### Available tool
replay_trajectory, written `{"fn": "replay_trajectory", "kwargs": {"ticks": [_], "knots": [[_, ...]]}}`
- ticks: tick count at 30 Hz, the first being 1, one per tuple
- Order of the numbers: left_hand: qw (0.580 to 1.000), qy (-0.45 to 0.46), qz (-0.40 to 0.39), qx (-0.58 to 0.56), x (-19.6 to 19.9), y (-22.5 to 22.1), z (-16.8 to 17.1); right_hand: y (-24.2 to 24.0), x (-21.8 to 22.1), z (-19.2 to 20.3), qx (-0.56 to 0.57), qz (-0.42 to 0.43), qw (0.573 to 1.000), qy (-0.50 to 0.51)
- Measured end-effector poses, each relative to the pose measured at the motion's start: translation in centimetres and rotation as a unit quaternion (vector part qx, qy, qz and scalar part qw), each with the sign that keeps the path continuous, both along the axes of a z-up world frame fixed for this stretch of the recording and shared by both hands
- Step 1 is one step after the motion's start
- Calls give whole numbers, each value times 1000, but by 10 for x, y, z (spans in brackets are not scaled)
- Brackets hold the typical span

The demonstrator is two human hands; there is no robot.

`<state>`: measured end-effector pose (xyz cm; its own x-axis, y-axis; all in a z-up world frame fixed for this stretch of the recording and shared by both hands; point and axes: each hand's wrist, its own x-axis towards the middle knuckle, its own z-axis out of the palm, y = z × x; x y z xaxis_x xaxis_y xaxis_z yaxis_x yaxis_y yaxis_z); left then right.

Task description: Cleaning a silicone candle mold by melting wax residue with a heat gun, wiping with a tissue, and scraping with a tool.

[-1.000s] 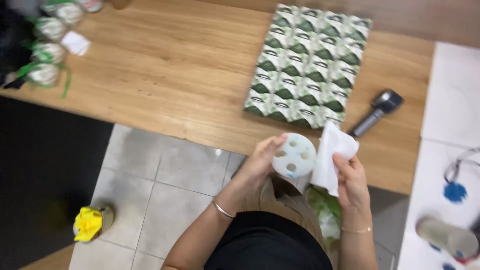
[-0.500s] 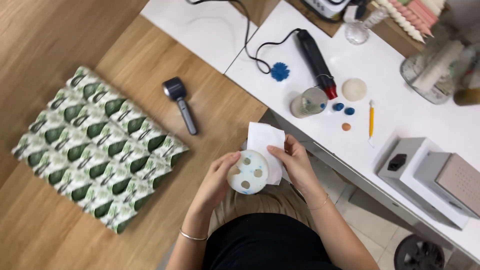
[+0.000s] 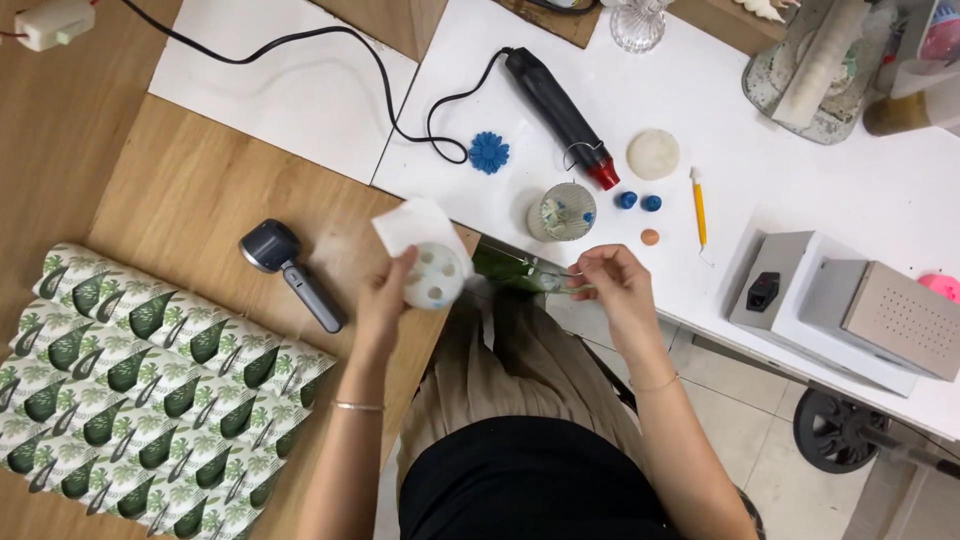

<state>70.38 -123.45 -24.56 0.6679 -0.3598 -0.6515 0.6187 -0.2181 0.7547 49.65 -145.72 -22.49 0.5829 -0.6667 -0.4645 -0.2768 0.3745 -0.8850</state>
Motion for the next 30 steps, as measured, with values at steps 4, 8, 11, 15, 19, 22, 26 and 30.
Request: {"fn": "replay_trajectory", "kwargs": {"ticks": [4, 8, 11, 15, 19, 22, 26, 30], "knots": [[995, -54, 29, 77, 45, -1, -37, -66, 17, 0, -40, 11, 999, 3], [896, -334, -34, 292, 57, 16, -96, -131, 54, -13, -187, 54, 980, 34], [830, -447, -21, 333, 38, 9, -69, -162, 96, -33, -296, 104, 949, 30], [975, -72, 135, 159, 18, -40, 10, -182, 171, -66, -467, 210, 856, 71], [983, 8, 181, -19, 8, -63, 10, -177, 215, -93, -506, 266, 808, 145], [996, -23, 82, 31, 22, -91, 20, -186, 231, -130, -502, 297, 786, 204], [1000, -25, -6, 5, 35, -119, 2, -214, 208, -125, -436, 251, 857, 113], [994, -48, -96, -24, 53, -160, -38, -233, 185, -38, -319, 146, 933, -79]]}}
